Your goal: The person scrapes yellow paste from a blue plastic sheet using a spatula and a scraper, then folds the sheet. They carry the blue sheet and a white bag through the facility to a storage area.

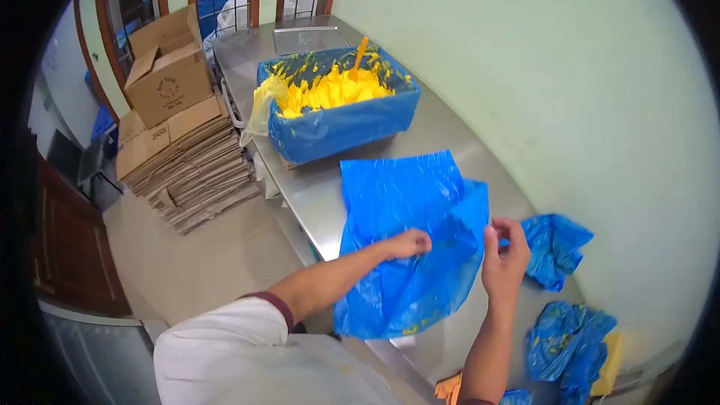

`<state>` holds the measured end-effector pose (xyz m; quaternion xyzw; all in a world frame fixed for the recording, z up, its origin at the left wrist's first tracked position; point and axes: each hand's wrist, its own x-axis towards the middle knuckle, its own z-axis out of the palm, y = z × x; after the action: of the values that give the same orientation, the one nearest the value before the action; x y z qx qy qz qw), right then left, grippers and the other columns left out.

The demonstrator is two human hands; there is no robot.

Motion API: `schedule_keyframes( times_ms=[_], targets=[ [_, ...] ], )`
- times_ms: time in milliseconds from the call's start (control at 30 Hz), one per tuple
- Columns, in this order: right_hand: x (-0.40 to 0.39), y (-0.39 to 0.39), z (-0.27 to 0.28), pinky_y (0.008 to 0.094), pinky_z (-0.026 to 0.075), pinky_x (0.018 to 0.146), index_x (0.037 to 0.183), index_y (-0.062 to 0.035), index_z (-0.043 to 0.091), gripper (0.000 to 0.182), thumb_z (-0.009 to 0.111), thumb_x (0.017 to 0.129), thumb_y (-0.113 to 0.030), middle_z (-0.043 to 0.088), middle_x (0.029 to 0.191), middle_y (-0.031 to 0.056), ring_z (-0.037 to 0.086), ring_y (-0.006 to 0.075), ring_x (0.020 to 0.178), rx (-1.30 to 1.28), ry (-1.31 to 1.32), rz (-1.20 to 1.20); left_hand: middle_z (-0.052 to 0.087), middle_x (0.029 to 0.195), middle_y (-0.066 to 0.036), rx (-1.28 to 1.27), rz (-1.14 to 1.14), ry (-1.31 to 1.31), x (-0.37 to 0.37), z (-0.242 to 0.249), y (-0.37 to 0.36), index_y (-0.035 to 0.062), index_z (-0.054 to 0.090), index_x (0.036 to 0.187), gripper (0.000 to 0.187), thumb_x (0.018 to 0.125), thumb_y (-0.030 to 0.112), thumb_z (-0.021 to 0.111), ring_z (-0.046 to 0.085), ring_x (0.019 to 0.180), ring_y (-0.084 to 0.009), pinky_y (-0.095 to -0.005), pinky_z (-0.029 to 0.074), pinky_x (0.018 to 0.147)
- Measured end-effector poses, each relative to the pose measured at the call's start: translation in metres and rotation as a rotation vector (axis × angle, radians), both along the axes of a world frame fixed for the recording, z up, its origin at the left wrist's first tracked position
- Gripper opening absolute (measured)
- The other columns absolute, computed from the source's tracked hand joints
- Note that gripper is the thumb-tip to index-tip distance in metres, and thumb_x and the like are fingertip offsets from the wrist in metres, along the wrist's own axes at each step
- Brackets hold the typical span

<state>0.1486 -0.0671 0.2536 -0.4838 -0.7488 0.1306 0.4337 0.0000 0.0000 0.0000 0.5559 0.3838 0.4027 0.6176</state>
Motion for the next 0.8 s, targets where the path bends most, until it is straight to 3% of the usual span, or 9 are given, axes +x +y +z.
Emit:
schedule_keyframes(
  times_ms=[67,100,200,367,500,533,633,733,800],
  targets=[
    [-0.023,0.027,0.028,0.0243,0.046,0.061,0.096,-0.0022,0.064,0.017,0.066,0.084,-0.015,0.065,0.08,0.0046,0.06,0.0116,0.075,0.058,-0.032,0.093,0.065,0.082,-0.005,0.135,0.037,0.015,0.05,-0.012,0.004,0.005,0.064,0.09,0.012,0.088,0.016,0.059,0.059,0.078,-0.0142,-0.0323,0.048,0.07],
    [-0.128,0.052,0.034,0.0248,0.046,0.061,0.095,-0.0014,0.063,0.017,0.065,0.084,-0.014,0.065,0.081,0.0052,0.061,0.012,0.075,0.0,-0.161,0.171,0.065,0.081,-0.005,0.157,0.089,-0.074,0.021,-0.034,-0.02,0.0044,0.064,0.089,0.012,0.088,0.016,0.059,0.059,0.077,-0.0146,-0.0331,0.048,0.069],
    [-0.251,0.156,0.041,0.0279,0.049,0.064,0.096,-0.0001,0.063,0.021,0.066,0.082,-0.016,0.066,0.082,0.0075,0.063,0.0154,0.075,0.078,-0.229,0.367,0.066,0.082,-0.007,0.184,0.131,-0.068,0.001,-0.023,-0.011,0.0043,0.063,0.089,0.012,0.087,0.016,0.06,0.062,0.076,-0.0176,-0.0348,0.048,0.068],
    [-0.404,0.285,0.012,0.0307,0.052,0.062,0.121,-0.0004,0.053,0.051,0.072,0.079,-0.024,0.065,0.081,0.0114,0.064,0.0201,0.071,-0.029,-0.289,0.156,0.067,0.08,-0.011,0.126,0.177,-0.205,0.0,-0.016,-0.024,0.0049,0.062,0.087,0.014,0.085,0.019,0.06,0.065,0.075,-0.0256,-0.0376,0.05,0.066],
    [-0.459,0.313,-0.008,0.0271,0.05,0.053,0.124,-0.0023,0.052,0.049,0.07,0.082,-0.018,0.064,0.077,0.0105,0.063,0.0163,0.064,-0.268,-0.145,0.073,0.066,0.076,-0.013,0.102,0.213,-0.239,-0.005,-0.012,-0.031,0.0037,0.06,0.083,0.013,0.084,0.016,0.06,0.065,0.072,-0.0284,-0.0401,0.049,0.063],
    [-0.464,0.321,-0.011,0.0266,0.048,0.052,0.117,-0.0015,0.057,0.039,0.069,0.084,-0.017,0.061,0.08,0.0057,0.058,0.012,0.065,-0.324,-0.118,0.112,0.065,0.075,-0.013,0.089,0.208,-0.242,-0.006,-0.012,-0.032,0.0035,0.06,0.082,0.012,0.084,0.016,0.06,0.065,0.072,-0.0287,-0.0404,0.048,0.063],
    [-0.466,0.34,-0.01,0.0261,0.047,0.05,0.108,-0.0009,0.062,0.026,0.066,0.086,-0.014,0.062,0.078,0.0049,0.057,0.011,0.062,-0.266,-0.219,0.116,0.065,0.074,-0.014,0.034,0.19,-0.274,-0.01,-0.014,-0.03,0.0029,0.059,0.08,0.012,0.083,0.014,0.061,0.065,0.071,-0.0295,-0.0411,0.048,0.063],
    [-0.446,0.356,-0.004,0.0271,0.045,0.05,0.096,-0.0031,0.068,0.018,0.064,0.087,-0.018,0.061,0.072,0.0061,0.056,0.0123,0.055,-0.002,-0.234,0.097,0.066,0.075,-0.013,0.033,0.166,-0.276,-0.008,-0.018,-0.027,0.0027,0.06,0.081,0.011,0.083,0.013,0.06,0.065,0.071,-0.0275,-0.0396,0.048,0.063],
    [-0.433,0.351,0.024,0.027,0.044,0.051,0.096,-0.0021,0.066,0.018,0.063,0.087,-0.018,0.058,0.069,0.0047,0.054,0.0122,0.055,-0.064,-0.087,0.106,0.066,0.077,-0.012,0.072,0.171,-0.246,-0.005,-0.021,-0.026,0.0024,0.061,0.084,0.01,0.085,0.012,0.059,0.065,0.072,-0.0234,-0.037,0.049,0.064]
  ],
)
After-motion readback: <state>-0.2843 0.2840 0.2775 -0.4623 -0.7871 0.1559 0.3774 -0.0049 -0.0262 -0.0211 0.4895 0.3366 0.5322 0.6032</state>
